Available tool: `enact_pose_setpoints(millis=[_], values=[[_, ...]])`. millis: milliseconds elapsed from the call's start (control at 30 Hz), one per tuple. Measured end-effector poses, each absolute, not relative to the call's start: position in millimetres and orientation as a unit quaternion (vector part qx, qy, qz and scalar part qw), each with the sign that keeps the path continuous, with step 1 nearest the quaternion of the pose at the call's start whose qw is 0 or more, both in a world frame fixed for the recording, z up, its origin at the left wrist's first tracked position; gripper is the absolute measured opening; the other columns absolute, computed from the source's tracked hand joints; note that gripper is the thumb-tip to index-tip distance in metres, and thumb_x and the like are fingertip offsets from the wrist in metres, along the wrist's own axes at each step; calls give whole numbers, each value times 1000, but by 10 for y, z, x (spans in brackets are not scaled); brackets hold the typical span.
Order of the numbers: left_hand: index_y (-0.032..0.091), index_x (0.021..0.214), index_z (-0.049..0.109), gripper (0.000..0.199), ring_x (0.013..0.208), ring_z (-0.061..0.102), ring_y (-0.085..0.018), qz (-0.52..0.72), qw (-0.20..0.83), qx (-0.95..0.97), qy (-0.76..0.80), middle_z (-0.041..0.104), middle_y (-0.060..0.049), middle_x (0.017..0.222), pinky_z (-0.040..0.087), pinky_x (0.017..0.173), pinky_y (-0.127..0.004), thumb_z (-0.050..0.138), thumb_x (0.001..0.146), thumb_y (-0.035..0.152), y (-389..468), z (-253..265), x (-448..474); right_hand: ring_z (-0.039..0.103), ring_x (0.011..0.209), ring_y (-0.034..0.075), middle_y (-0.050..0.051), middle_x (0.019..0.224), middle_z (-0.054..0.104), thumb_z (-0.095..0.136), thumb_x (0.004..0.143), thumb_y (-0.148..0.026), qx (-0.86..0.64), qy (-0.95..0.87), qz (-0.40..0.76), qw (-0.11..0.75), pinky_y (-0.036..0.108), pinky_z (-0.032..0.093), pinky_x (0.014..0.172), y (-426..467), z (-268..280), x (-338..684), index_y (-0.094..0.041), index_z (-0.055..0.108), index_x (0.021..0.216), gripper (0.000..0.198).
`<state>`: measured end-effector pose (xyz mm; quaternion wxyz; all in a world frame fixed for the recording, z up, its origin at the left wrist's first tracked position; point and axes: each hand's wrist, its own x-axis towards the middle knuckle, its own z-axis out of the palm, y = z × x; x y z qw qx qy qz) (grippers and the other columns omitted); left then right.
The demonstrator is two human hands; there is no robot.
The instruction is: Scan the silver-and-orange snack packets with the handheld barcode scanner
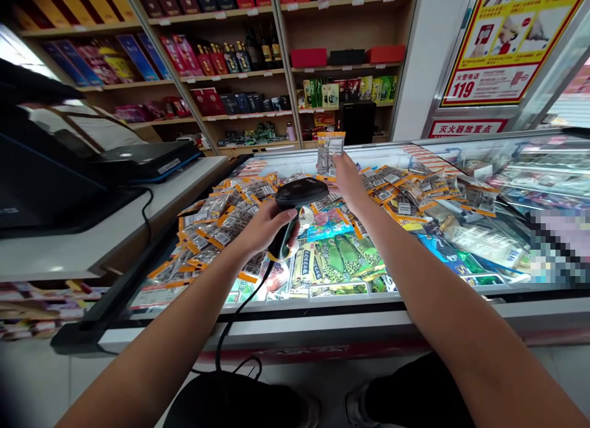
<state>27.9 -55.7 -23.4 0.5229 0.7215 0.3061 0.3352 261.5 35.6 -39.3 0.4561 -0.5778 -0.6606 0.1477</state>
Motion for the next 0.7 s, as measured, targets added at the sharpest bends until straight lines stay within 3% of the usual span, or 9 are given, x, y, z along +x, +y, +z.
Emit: enact_pose_setpoints(millis=[100,233,467,600,700], values=[[19,93,50,29,47,61,-14,331,532,717,306,64,-1,66,47,47,-25,60,93,46,-534,-241,262,57,128,33,2,158,40,33,93,-74,-502,-555,329,576,49,58,88,349,-408,2591,-39,32,155,71],[18,95,51,32,50,63,-15,319,535,720,305,66,-2,69,50,48,-26,59,93,49,-520,-256,264,57,128,34,2,163,31,46,86,-77,-448,-482,431,618,48,59,86,304,-412,2558,-37,35,155,80],[17,91,52,36,52,65,-17,330,560,699,297,67,-4,69,53,50,-28,59,92,53,-509,-270,284,61,122,32,5,149,50,40,90,-74,-458,-501,412,607,48,62,81,244,-396,2530,-36,39,153,73],[18,91,52,34,52,65,-16,336,558,697,300,67,-3,69,52,50,-28,60,91,51,-512,-266,277,67,111,31,9,149,48,42,90,-72,-472,-485,406,615,45,63,76,222,-375,2508,-31,40,152,74],[19,88,50,32,48,63,-16,370,550,681,312,66,-2,65,50,47,-27,62,90,49,-497,-251,267,71,98,31,11,129,61,39,94,-69,-513,-528,335,588,45,61,72,216,-310,2598,-26,51,141,65]])
